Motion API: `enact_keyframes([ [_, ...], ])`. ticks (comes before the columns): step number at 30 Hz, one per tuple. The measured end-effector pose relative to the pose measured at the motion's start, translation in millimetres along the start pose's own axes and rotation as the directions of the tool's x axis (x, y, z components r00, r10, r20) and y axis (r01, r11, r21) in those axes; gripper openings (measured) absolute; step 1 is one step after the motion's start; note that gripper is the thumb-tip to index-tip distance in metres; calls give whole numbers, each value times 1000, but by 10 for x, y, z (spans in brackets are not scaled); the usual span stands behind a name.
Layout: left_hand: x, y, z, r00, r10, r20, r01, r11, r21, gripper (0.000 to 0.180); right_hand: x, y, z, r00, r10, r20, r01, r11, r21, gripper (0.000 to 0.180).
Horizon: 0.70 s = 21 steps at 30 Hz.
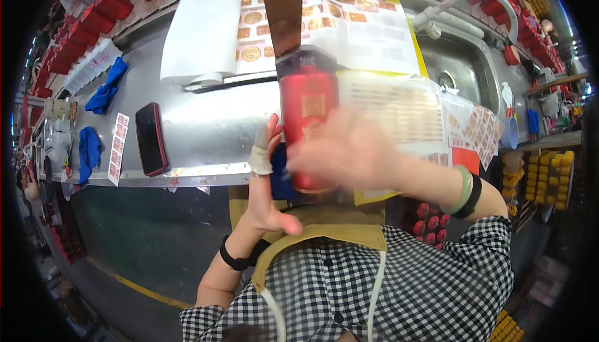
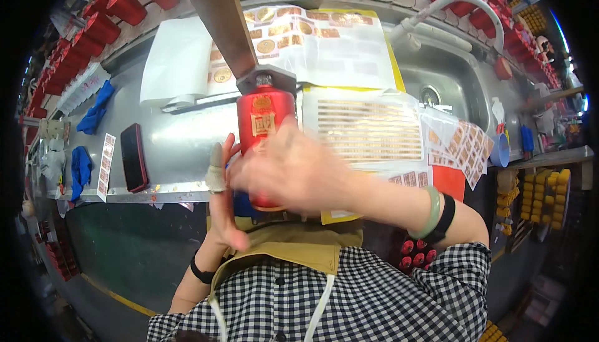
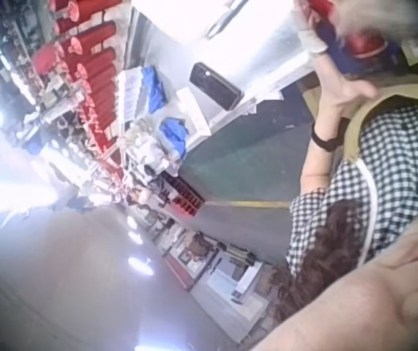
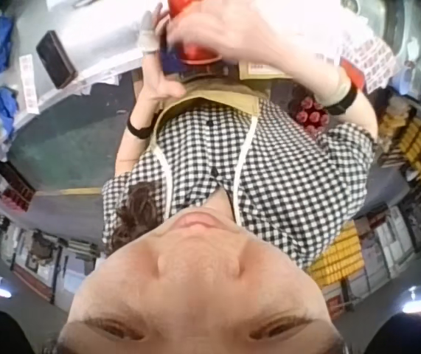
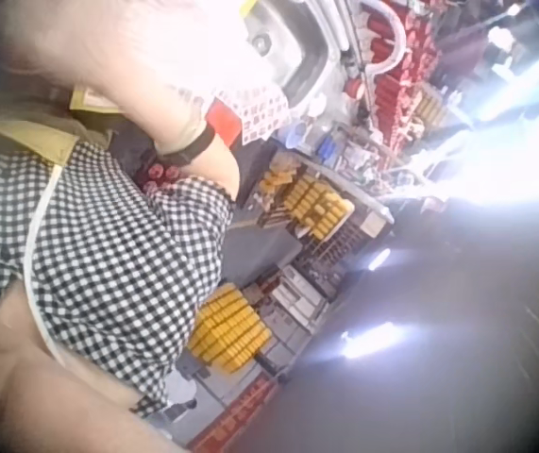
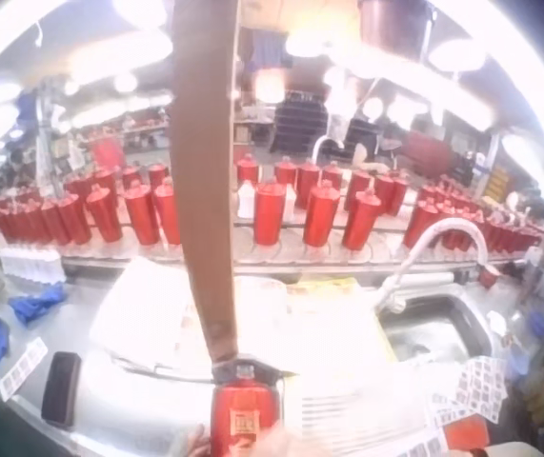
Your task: Manually applying decorative labels and security strips to red bottles using a scraping tool.
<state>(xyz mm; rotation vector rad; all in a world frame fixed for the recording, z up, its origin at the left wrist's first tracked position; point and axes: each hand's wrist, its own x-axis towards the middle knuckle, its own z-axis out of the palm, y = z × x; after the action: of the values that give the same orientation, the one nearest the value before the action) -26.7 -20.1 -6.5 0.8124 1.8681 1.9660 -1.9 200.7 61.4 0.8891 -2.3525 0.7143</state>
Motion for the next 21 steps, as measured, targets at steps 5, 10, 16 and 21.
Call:
enact_keyframes([
  [5, 13, 32, 173, 973, 227, -38, -169, 817, 551, 126, -87, 545, -168, 971, 156, -180, -198, 948, -250, 18],
  [10, 38, 19, 126, 980, 193, -46, -151, 876, 458, 110, -397, -28, -103, 996, -91, 16, 90, 994, 57, 28],
  [16, -7, -4, 86, 982, 190, -8, -161, 855, 493, 107, -179, 547, -123, 956, 149, -254, -215, 942, -257, 14],
  [21, -29, -66, 139, 985, 140, -97, -92, 918, 385, 102, -268, -156, -67, 990, -142, 1, 142, 986, -87, 18],
])
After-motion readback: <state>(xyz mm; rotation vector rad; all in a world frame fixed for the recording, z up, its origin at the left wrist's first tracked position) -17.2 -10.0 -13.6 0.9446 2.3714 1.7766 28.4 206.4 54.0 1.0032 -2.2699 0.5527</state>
